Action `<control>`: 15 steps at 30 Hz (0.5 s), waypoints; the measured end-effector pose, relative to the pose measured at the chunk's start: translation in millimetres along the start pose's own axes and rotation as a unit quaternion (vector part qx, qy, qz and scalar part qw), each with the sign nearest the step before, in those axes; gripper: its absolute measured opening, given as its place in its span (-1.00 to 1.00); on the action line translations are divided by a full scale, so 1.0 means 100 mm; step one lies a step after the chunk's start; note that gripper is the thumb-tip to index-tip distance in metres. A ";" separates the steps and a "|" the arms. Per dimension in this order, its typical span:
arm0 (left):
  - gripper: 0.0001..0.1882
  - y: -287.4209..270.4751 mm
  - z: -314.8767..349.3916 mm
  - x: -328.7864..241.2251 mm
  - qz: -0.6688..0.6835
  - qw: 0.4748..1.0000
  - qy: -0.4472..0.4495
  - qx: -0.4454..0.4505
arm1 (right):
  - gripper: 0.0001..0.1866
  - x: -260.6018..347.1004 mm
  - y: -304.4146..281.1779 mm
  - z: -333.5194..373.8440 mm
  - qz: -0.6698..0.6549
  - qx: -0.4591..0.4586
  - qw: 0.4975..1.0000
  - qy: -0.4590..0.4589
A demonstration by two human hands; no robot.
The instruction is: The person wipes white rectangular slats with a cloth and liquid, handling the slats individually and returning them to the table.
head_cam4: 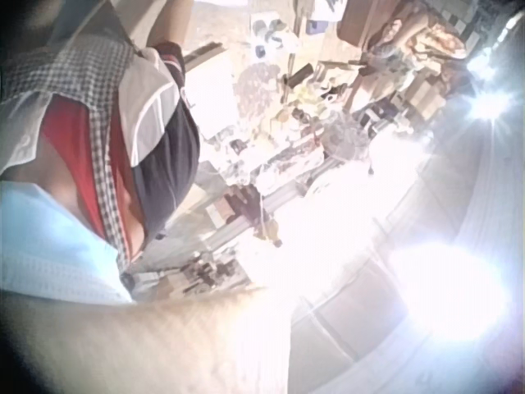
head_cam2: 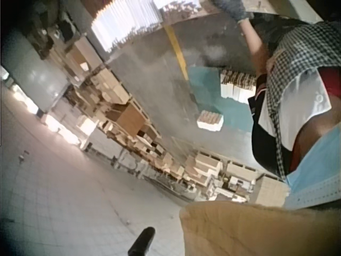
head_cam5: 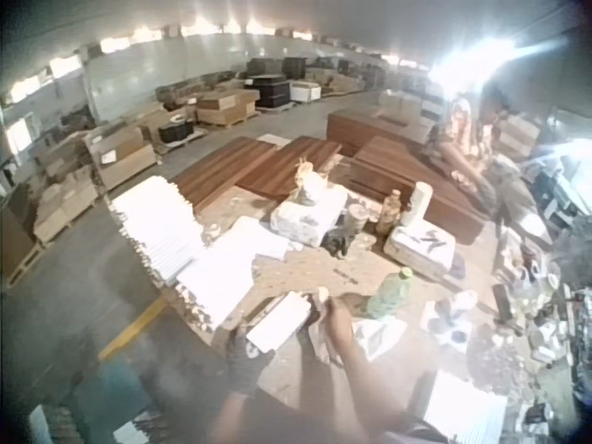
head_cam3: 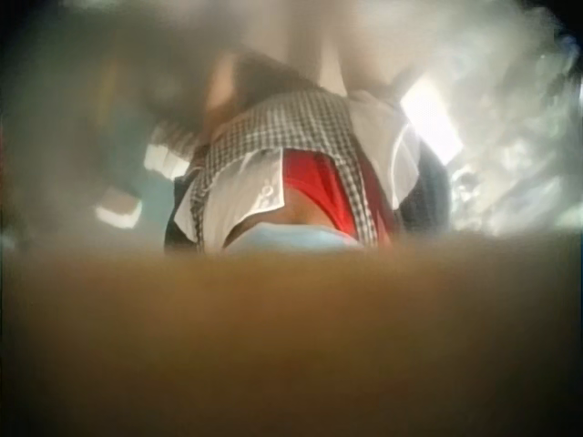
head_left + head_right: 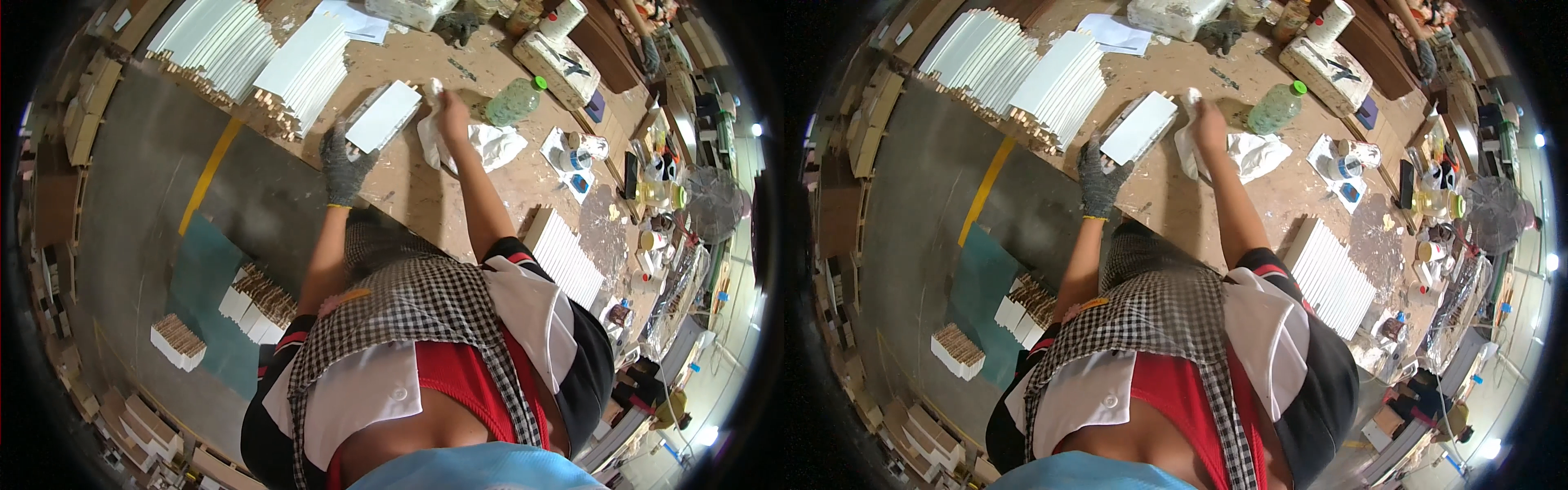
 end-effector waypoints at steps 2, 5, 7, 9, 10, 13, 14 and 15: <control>0.02 0.01 0.01 -0.02 0.019 1.000 -0.013 -0.002 | -0.71 -0.26 -0.22 -0.11 -0.033 -0.005 0.990 0.135; 0.03 -0.05 0.07 0.17 -0.006 1.000 -0.013 -0.011 | -0.67 -0.20 -0.84 -0.20 -0.177 -0.150 0.964 0.131; 0.05 -0.07 0.10 0.16 0.075 0.992 -0.103 0.003 | -0.73 0.06 -1.48 -0.38 -0.171 -0.197 0.959 0.114; 0.05 -0.09 0.10 0.15 0.056 0.993 -0.099 0.024 | -0.79 0.39 -2.08 -0.61 -0.055 -0.306 0.951 0.009; 0.04 -0.12 0.08 0.18 -0.007 0.998 -0.050 0.040 | -0.80 0.58 -2.22 -0.69 -0.064 -0.348 0.934 -0.050; 0.03 -0.05 0.11 0.20 0.076 0.993 -0.088 0.038 | -0.71 -0.10 -1.93 -0.94 0.193 -0.232 0.940 -0.160; 0.03 -0.06 0.10 0.16 0.078 0.993 -0.085 0.039 | -0.67 -0.20 -1.75 -0.92 0.209 -0.187 0.951 -0.131; 0.03 -0.04 0.07 0.06 0.087 0.990 -0.099 0.049 | -0.65 -0.26 -1.74 -0.89 0.190 -0.205 0.944 -0.175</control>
Point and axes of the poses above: each hand's wrist, its own z-axis away from the middle knuckle, its own y-axis out of the palm, x = y × z, the point moved 4 cm from there along -z, towards the middle knuckle, and after that the axes turned 13 degrees about -x, right-handed, at the moved point
